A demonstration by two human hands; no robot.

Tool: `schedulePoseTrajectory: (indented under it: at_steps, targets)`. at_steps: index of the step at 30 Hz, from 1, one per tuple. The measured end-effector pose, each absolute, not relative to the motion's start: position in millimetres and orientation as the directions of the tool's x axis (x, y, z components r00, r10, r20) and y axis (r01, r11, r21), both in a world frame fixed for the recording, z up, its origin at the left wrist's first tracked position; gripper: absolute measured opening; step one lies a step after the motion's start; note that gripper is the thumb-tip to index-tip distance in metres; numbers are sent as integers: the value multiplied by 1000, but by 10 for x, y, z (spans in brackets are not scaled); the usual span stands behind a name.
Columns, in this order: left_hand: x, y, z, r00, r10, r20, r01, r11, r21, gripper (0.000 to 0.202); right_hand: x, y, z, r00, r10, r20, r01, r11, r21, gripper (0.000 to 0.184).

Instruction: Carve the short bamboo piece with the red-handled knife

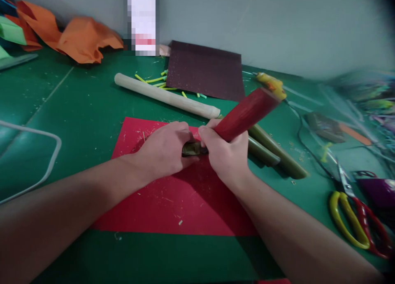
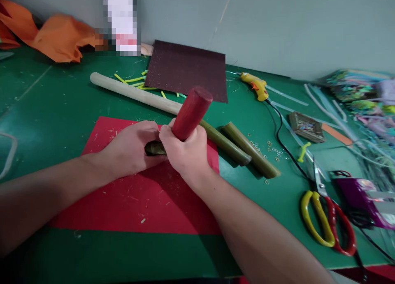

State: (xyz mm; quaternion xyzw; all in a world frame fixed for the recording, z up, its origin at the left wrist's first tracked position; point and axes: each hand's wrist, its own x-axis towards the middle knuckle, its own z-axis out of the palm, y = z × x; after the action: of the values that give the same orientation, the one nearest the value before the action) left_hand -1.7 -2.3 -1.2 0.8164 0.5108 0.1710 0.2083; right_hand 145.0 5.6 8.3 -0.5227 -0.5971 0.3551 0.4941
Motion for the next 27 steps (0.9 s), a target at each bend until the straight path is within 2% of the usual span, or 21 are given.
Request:
schedulePoseTrajectory:
  at_steps: [5, 12, 18, 27]
  targets:
    - [-25, -13, -6, 413, 907, 85, 776, -399, 489, 22, 1445, 56, 33, 120, 956, 267, 230, 235, -944, 24]
    - [-8, -19, -5, 403, 912, 78, 785, -388, 482, 23, 1438, 91, 7, 109, 945, 307, 276, 268, -923, 21]
    - [-12, -22, -4, 417, 904, 93, 767, -406, 497, 23, 1449, 51, 72, 28, 972, 235, 270, 219, -938, 27]
    - [-24, -12, -23, 411, 907, 88, 777, -399, 488, 25, 1456, 83, -18, 109, 946, 305, 262, 269, -927, 24]
